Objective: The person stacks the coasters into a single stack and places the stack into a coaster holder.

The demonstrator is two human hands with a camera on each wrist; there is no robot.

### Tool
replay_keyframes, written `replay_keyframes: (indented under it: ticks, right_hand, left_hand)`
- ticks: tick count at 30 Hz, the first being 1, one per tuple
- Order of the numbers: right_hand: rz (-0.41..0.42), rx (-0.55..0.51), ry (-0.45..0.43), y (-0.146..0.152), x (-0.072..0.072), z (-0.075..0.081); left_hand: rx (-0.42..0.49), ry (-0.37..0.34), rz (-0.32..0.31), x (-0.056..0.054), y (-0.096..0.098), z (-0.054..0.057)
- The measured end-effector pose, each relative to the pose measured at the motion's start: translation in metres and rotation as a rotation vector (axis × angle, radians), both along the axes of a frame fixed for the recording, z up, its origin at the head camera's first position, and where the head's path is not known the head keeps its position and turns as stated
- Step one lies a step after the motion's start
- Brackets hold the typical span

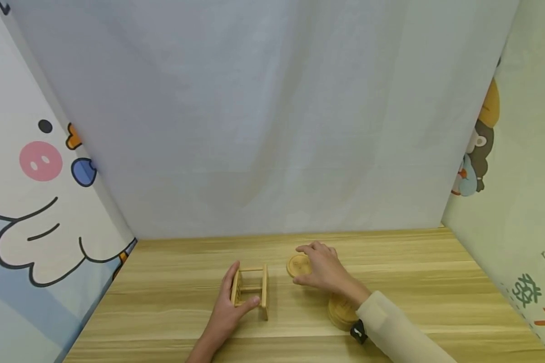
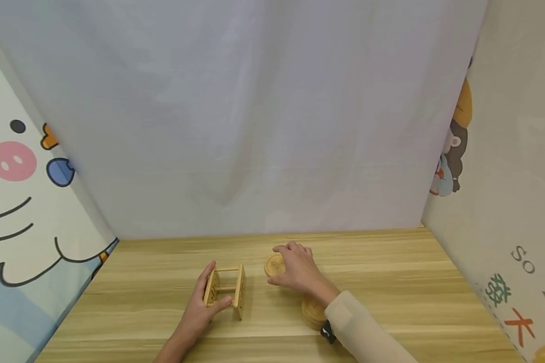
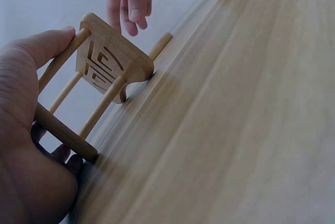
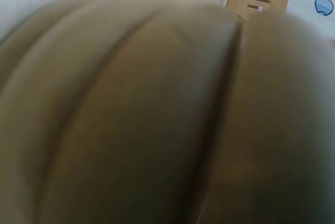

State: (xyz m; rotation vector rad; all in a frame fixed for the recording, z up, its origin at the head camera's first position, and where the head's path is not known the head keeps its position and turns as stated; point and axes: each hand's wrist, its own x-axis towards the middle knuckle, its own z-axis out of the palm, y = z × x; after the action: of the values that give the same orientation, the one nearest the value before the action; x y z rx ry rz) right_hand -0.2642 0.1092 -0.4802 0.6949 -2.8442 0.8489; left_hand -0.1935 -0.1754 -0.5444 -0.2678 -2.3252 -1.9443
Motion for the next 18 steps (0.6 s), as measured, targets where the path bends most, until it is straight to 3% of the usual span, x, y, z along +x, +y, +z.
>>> replay_keyframes:
  ticks: [5, 12, 18]
  right_hand:
    - [0.002, 0.015, -0.004, 0.0, -0.002, -0.003]
    - [0.018, 0.041, 0.003, 0.002, -0.004, -0.01]
    - [0.022, 0.026, -0.007, 0.002, -0.006, -0.015]
  left_hand:
    - [0.015, -0.014, -0.008, -0.001, -0.001, -0.002]
    - [-0.065, 0.049, 0.001, 0.0, -0.003, -0.005]
    - [-0.003, 0.006, -0.01, -0.001, -0.002, -0.004]
